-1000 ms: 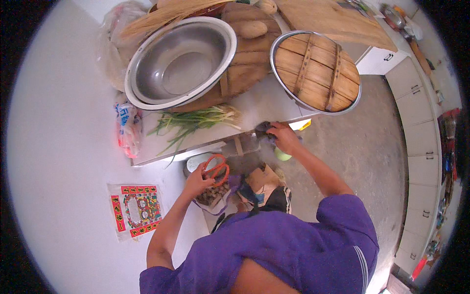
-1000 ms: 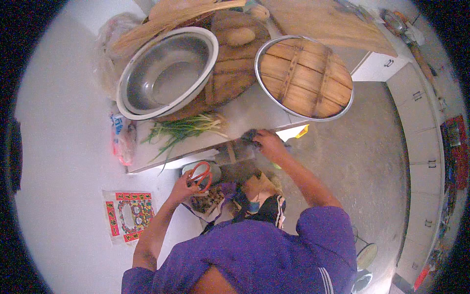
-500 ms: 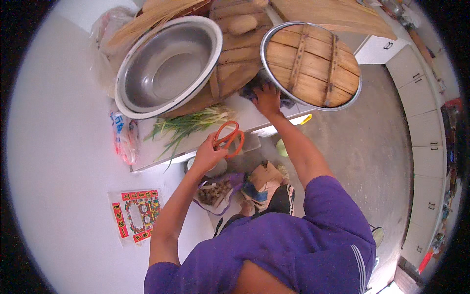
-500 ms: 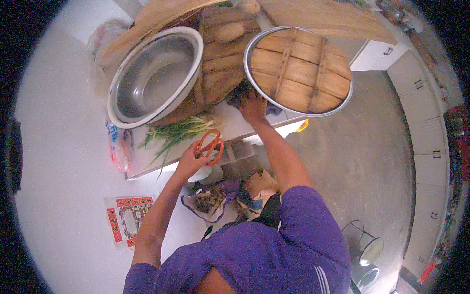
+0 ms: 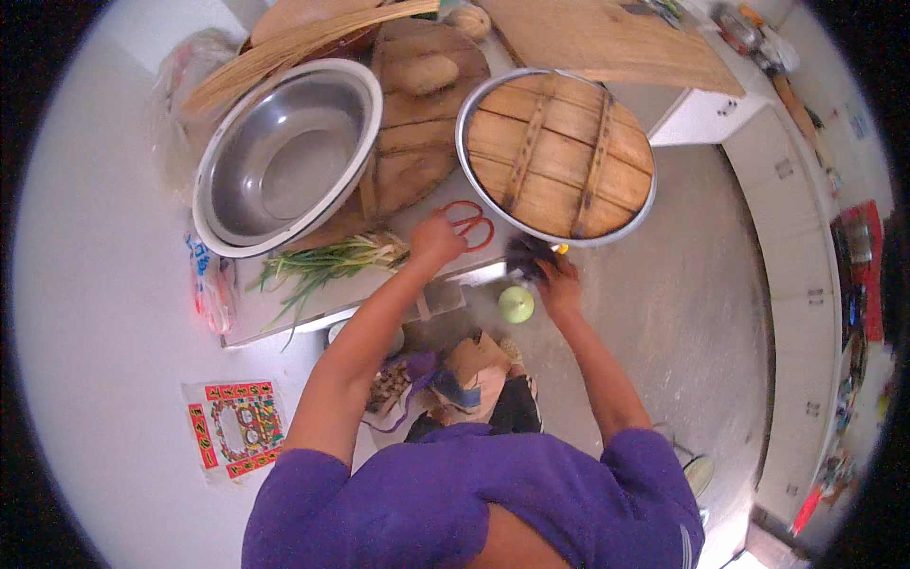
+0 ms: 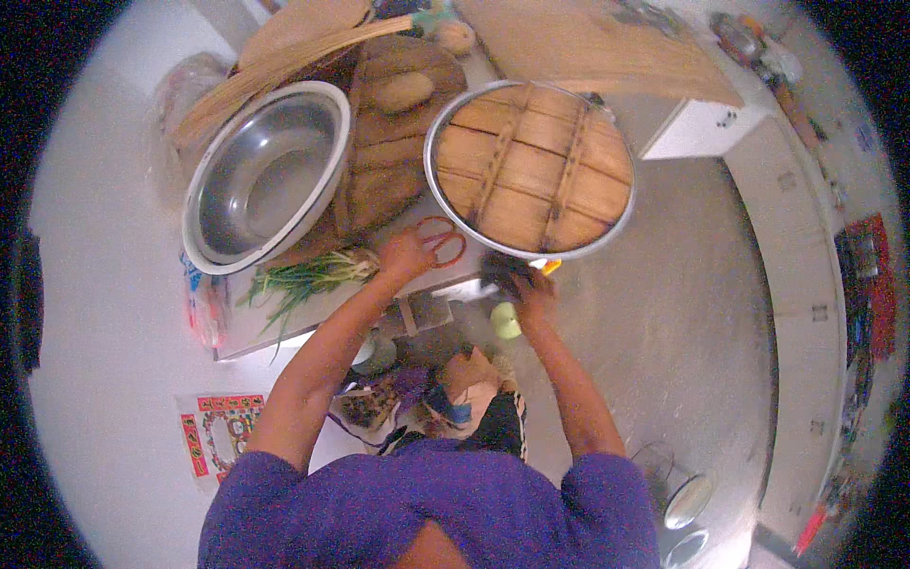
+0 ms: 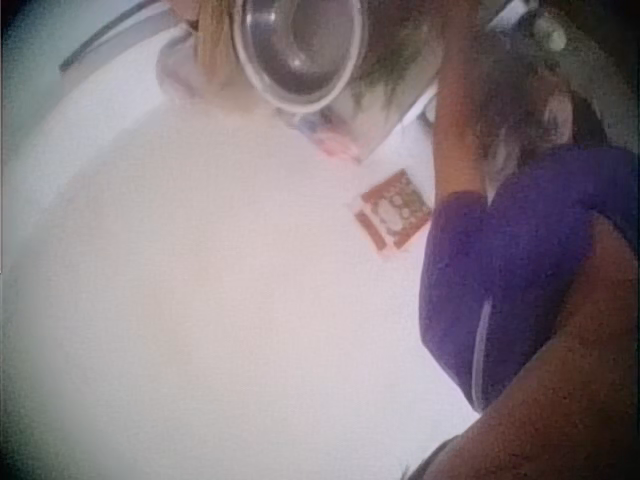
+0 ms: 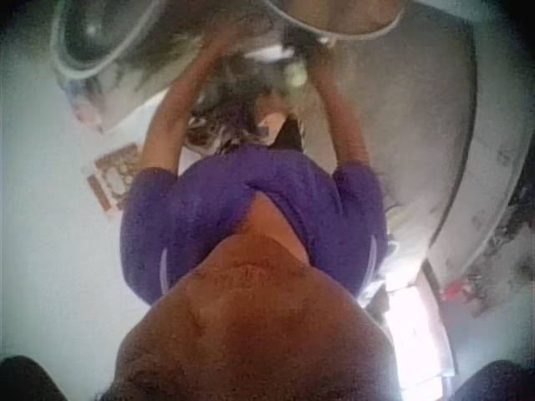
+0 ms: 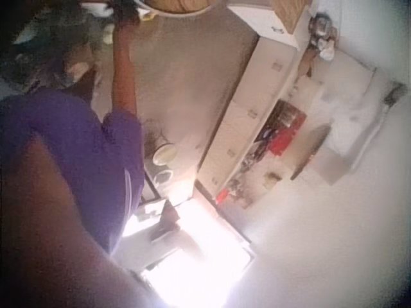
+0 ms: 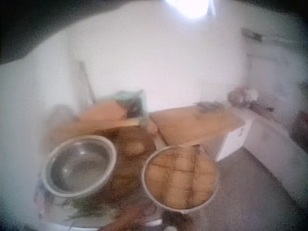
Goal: The person stir-fries green vegetables in a wok, adds sliced white vegetables, and continues to stir-fry the mixture. The person also wipes the kitchen counter with a cloth.
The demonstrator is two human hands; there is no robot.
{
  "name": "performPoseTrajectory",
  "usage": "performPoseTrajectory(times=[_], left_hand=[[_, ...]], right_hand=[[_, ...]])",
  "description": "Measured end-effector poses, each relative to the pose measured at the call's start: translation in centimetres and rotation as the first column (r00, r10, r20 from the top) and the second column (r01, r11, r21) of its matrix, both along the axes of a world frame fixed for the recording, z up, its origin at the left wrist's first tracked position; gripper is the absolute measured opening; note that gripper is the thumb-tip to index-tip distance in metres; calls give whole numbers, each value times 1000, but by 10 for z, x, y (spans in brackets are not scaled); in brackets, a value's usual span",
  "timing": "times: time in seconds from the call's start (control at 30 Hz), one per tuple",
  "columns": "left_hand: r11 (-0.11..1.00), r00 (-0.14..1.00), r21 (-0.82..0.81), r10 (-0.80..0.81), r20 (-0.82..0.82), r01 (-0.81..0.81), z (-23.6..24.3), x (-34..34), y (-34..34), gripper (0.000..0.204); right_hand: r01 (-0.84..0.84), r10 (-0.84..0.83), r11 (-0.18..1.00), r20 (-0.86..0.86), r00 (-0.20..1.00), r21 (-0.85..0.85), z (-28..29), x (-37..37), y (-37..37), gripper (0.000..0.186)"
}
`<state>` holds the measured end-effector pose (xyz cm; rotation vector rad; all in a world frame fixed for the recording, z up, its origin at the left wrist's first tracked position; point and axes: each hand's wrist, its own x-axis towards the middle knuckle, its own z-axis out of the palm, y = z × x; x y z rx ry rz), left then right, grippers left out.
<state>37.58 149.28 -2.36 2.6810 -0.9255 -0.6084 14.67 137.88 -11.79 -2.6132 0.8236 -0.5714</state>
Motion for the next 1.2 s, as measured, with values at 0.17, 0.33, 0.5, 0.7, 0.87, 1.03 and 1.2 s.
performPoseTrajectory(times=[0.17, 0.33, 0.5, 0.7, 0.87, 1.03, 1.2], left_hand=[[965, 977, -191, -151, 154, 179, -99, 40, -20, 51], [927, 944, -239, -235, 230, 289, -76, 30, -30, 52], [877, 987, -455, -118, 104, 153, -9, 3, 51, 57], [970, 953, -159, -135, 272, 183, -12, 29, 196, 54], [883, 783, 64, -444, 435, 465, -24, 66, 190, 49], [933, 885, 138, -360, 293, 334, -26, 79, 151, 36], [963, 892, 217, -236, 386, 161, -48, 99, 165, 26]], right_hand=[[65, -53, 952, -48, 997, 300, 5, -127, -6, 41], [234, -202, 893, -124, 972, 384, 3, -179, 18, 46], [221, -162, 837, -160, 974, 500, 31, -154, 39, 48], [20, -4, 824, -29, 1000, 566, 59, -94, 58, 51], [-55, 72, 832, -9, 997, 551, 64, -73, 81, 51], [-31, 68, 825, -46, 997, 565, 57, -89, 97, 51], [25, 12, 828, -62, 998, 560, 51, -101, 103, 51]])
